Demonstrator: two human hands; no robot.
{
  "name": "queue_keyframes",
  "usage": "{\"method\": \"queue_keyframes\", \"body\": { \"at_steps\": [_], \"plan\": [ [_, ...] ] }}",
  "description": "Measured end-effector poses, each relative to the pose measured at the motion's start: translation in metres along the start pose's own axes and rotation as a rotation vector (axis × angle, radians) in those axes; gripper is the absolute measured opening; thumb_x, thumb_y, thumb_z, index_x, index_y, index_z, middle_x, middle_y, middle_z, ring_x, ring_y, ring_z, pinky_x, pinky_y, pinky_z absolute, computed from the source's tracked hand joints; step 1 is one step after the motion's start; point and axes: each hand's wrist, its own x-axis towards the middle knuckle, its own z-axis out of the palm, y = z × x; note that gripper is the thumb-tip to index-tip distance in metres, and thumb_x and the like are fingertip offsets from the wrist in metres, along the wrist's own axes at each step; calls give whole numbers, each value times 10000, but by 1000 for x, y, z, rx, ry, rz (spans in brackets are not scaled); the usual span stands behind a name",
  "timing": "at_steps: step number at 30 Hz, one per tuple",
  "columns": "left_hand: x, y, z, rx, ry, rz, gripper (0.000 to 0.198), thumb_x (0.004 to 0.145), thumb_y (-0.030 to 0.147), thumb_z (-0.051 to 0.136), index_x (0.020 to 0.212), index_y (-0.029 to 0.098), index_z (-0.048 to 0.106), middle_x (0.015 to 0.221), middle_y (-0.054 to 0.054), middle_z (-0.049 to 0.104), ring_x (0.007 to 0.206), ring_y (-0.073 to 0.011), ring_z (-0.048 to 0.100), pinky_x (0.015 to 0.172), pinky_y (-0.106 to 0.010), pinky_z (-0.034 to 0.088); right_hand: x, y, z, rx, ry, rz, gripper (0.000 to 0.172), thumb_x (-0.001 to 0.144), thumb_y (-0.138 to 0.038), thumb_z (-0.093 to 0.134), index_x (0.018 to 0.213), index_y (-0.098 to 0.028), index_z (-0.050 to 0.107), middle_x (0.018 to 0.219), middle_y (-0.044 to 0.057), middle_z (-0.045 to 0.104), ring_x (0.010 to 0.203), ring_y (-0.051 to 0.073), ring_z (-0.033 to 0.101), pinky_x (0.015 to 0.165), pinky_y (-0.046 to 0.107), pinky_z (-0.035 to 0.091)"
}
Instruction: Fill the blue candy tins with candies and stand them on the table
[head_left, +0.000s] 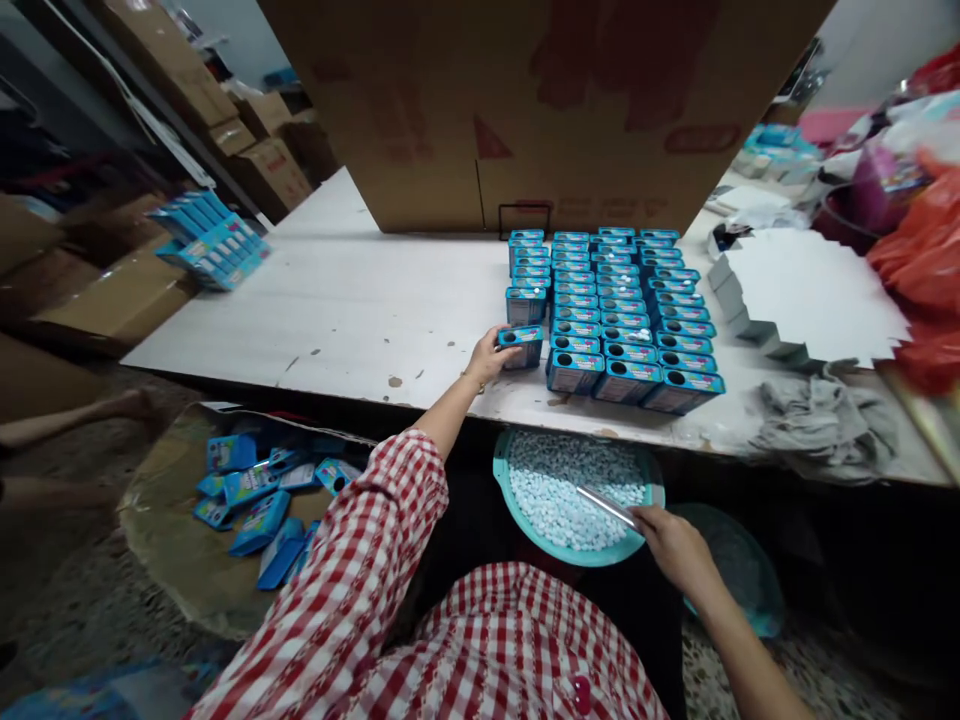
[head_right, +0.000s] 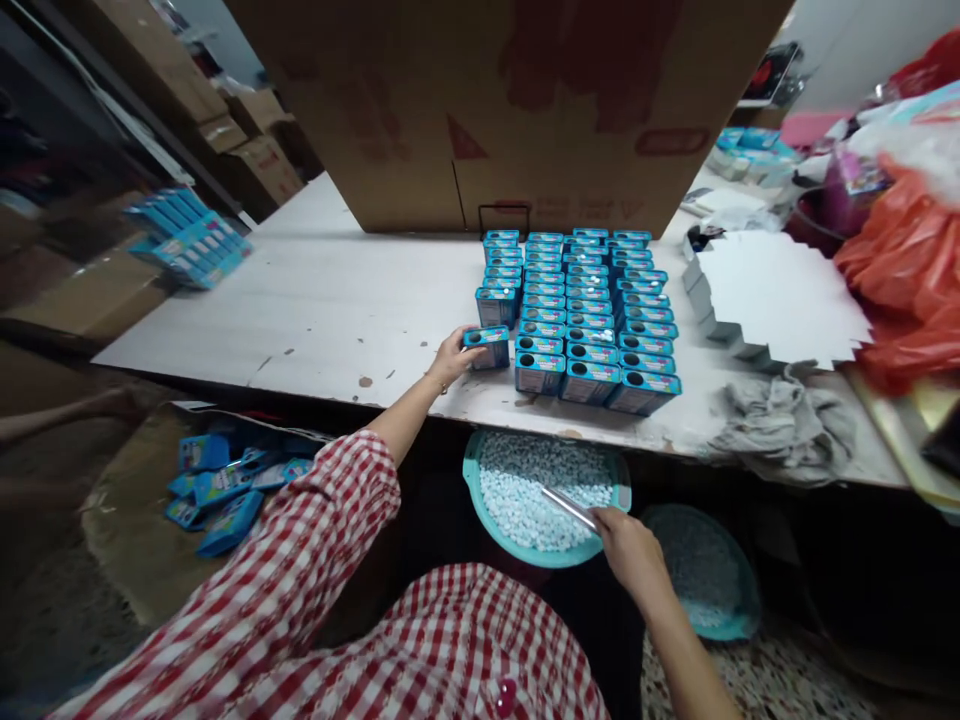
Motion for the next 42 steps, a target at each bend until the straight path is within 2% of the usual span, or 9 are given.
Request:
{"method": "queue_keyframes", "body": {
  "at_steps": [3, 6, 9, 12, 16, 25, 30, 38, 42],
  "plan": [
    [30, -8, 6, 61, 140, -85, 676, 659, 183, 693, 1266, 95, 406, 1253, -179, 493, 1073, -243, 542, 925, -353, 435, -1, -3, 11, 63, -16, -30, 332, 850, -293, 349, 933, -307, 670, 999, 5, 690, 908, 201, 642, 761, 287, 489],
    [16, -21, -22, 87, 402, -104, 642, 729, 221, 640, 1297, 101, 366, 1296, -194, 431, 1064, -227, 548, 904, -332, 443, 0, 0, 19, 121, -14, -23, 327, 821, -324, 365, 934, -278, 668, 1006, 28, 689, 910, 219, 642, 783, 317, 494],
    [-43, -48, -95, 157, 639, -30, 516, 776, 248, 586, 1250, 162, 402, 1278, -129, 444, 1024, -162, 553, 863, -266, 450, 3, 11, 24, 222, 39, 29, 350, 749, -382, 415, 949, -236, 663, 1024, 72, 681, 953, 258, 627, 827, 362, 488],
    [-134, -80, -179, 377, 872, -268, 331, 811, 252, 517, 1116, 130, 476, 1138, -115, 533, 976, -146, 553, 877, -264, 426, 9, 17, 29, 339, 26, 220, 380, 661, -444, 485, 936, -247, 657, 954, 104, 693, 946, 298, 624, 832, 406, 490],
    [-238, -113, -231, 451, 629, -774, 233, 789, 317, 526, 857, 100, 582, 894, -119, 629, 933, -209, 577, 885, -324, 410, 11, 7, 32, 551, 15, 440, 461, 653, -518, 539, 1052, -302, 622, 1033, 182, 646, 976, 282, 609, 797, 353, 486],
    [-246, -124, -199, 271, 267, -728, 389, 722, 497, 561, 906, 157, 604, 934, -74, 651, 907, -197, 590, 793, -277, 449, 15, -1, 39, 591, 46, 397, 458, 665, -527, 562, 1063, -310, 626, 975, 184, 662, 899, 281, 638, 763, 353, 491],
    [-267, -109, -197, 496, 317, -801, 443, 692, 549, 575, 905, 163, 530, 748, -24, 583, 662, -151, 559, 612, -259, 468, 17, 18, 33, 101, 15, 175, 388, 757, -418, 441, 1015, -224, 655, 937, 94, 691, 863, 283, 640, 740, 392, 496],
    [-284, -93, -164, 489, 243, -676, 548, 677, 304, 600, 1179, 166, 429, 923, -57, 598, 883, -199, 586, 802, -324, 484, 15, 20, 12, -358, -99, 50, 438, 862, -175, 284, 1175, -234, 584, 1113, 82, 623, 921, 200, 604, 653, 264, 439],
    [-277, -77, -174, 482, 86, -487, 469, 634, 197, 527, 1103, 192, 544, 1063, -66, 583, 1110, -226, 501, 985, -374, 393, 19, 27, 13, -390, -105, -43, 448, 810, -85, 325, 1133, -209, 609, 1005, 98, 640, 897, 191, 597, 667, 261, 439]
  ]
}}
